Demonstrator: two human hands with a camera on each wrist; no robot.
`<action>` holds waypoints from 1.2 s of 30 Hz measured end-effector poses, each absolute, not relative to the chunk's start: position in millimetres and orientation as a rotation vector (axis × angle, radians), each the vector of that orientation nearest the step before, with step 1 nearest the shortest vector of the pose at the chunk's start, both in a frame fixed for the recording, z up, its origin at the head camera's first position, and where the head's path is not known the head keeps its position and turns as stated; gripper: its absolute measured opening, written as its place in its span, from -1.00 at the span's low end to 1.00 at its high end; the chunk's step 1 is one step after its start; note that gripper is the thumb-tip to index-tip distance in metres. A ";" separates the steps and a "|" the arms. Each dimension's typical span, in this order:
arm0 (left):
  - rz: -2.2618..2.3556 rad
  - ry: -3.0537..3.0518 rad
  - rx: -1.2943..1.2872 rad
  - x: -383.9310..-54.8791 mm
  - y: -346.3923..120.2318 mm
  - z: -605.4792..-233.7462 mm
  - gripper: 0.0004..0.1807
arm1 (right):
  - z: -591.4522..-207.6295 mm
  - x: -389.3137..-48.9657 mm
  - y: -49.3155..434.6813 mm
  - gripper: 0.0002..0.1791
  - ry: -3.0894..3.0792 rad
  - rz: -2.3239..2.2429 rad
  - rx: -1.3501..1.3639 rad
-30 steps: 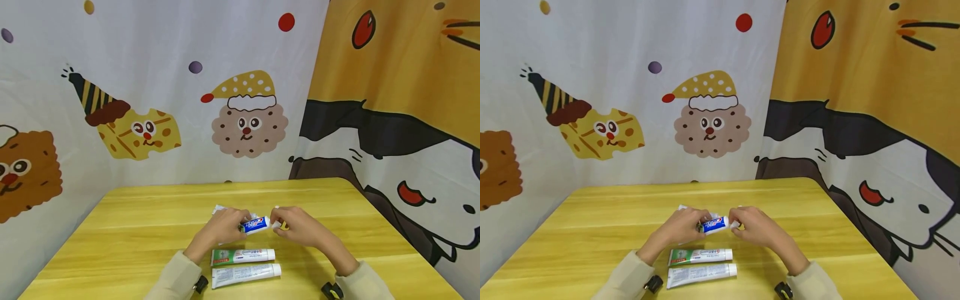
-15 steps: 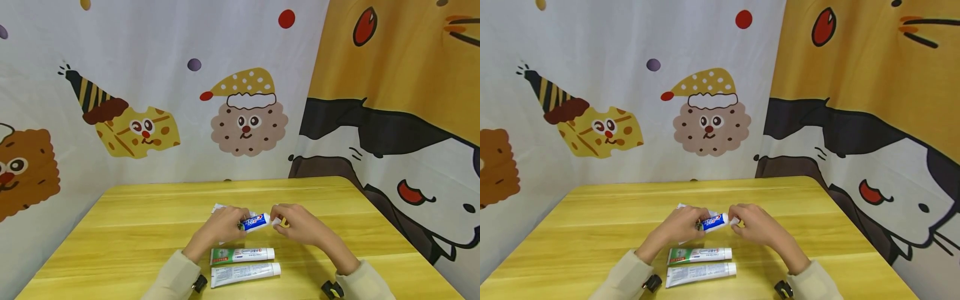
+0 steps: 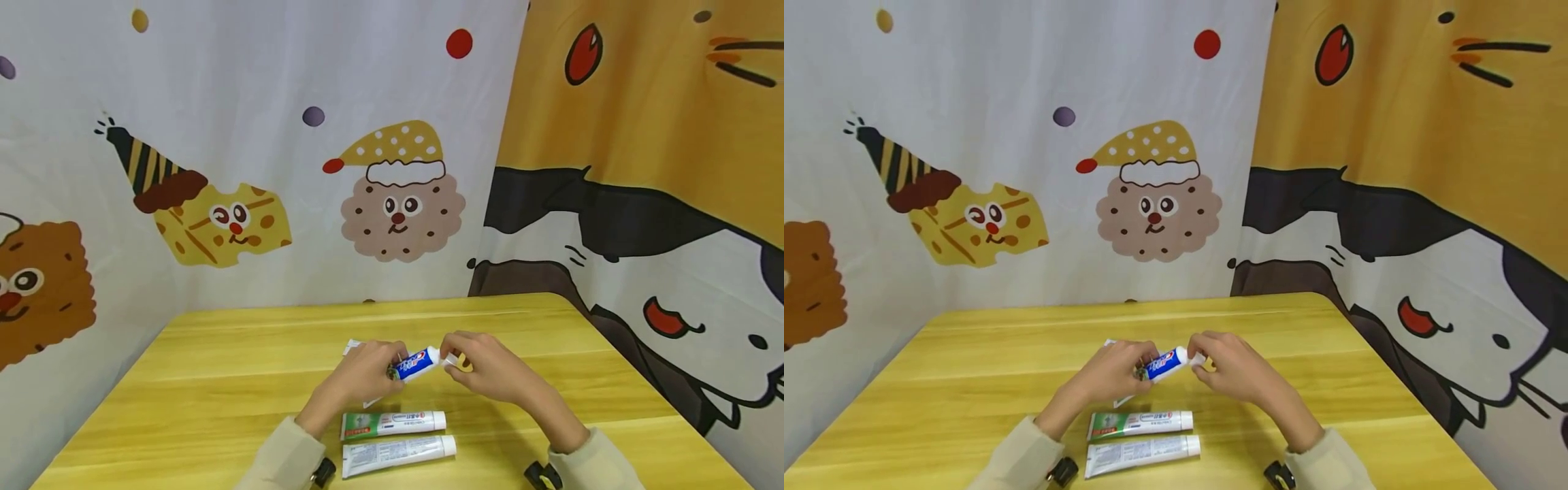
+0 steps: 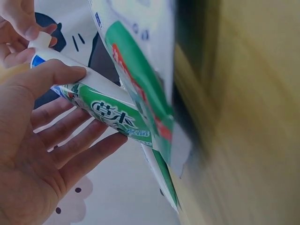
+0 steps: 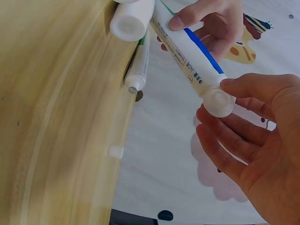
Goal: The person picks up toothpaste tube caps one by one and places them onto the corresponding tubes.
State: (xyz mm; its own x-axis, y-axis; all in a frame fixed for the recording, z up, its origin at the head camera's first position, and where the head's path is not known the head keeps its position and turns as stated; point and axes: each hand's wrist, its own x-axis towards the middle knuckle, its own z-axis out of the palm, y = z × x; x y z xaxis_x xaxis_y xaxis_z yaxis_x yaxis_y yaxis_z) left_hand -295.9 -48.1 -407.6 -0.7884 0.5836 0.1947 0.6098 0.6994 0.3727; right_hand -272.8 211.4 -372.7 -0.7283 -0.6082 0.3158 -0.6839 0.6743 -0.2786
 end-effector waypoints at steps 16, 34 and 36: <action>-0.708 -2.835 -0.999 -292.6 -47.9 -408.3 -0.62 | -367.2 -269.2 208.4 -0.87 -2.669 0.551 1.047; -0.622 -2.849 -1.021 -292.9 -46.6 -410.3 -0.64 | -374.9 -272.2 209.8 -0.88 -2.726 0.492 1.057; -0.628 -2.850 -1.025 -293.0 -46.6 -411.0 -0.65 | -375.1 -272.0 209.9 -0.88 -2.726 0.501 1.056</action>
State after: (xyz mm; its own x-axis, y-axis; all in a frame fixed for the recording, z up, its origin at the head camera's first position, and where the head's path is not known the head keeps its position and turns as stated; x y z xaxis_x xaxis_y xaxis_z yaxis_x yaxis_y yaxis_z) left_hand -293.0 -46.6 -411.0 -0.7794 0.6005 0.1788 0.6200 0.6981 0.3581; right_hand -272.0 209.9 -375.1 -0.7330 -0.6200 0.2799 -0.6790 0.6918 -0.2457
